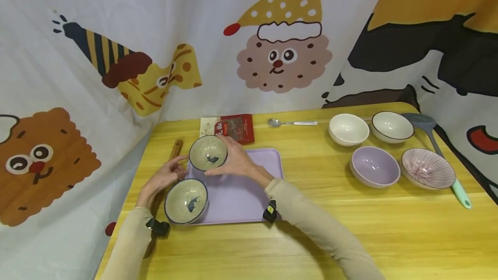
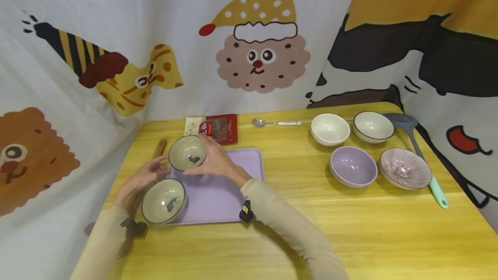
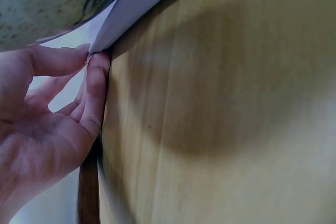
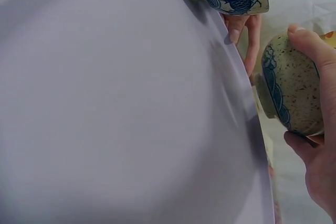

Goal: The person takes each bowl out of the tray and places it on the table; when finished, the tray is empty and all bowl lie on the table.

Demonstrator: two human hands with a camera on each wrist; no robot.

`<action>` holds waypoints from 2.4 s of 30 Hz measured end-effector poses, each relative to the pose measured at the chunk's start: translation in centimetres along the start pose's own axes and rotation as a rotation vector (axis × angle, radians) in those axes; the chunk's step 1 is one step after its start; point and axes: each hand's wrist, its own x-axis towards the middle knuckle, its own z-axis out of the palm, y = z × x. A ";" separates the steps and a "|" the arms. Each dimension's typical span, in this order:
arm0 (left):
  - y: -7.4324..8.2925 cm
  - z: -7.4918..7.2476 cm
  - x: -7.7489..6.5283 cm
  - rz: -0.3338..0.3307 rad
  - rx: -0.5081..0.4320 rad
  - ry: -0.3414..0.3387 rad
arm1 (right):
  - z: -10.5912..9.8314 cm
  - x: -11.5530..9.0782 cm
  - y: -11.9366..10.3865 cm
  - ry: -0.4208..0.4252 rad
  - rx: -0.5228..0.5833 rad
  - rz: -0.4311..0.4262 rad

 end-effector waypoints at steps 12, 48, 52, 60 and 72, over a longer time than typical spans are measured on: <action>0.1 -0.2 0.0 0.027 -0.024 -0.011 | -1.6 -1.0 0.2 0.134 0.026 -0.005; -0.5 0.1 0.3 0.007 0.002 0.020 | -10.3 -6.1 5.1 0.523 0.089 0.150; -0.5 0.1 0.2 0.000 0.009 0.021 | -10.9 -6.6 5.6 0.561 0.105 0.146; -0.3 0.2 0.1 0.006 0.014 0.030 | -11.9 -8.0 6.8 0.629 0.107 0.110; -0.2 0.1 0.1 -0.006 0.023 0.025 | -13.1 -9.7 8.8 0.701 0.077 0.172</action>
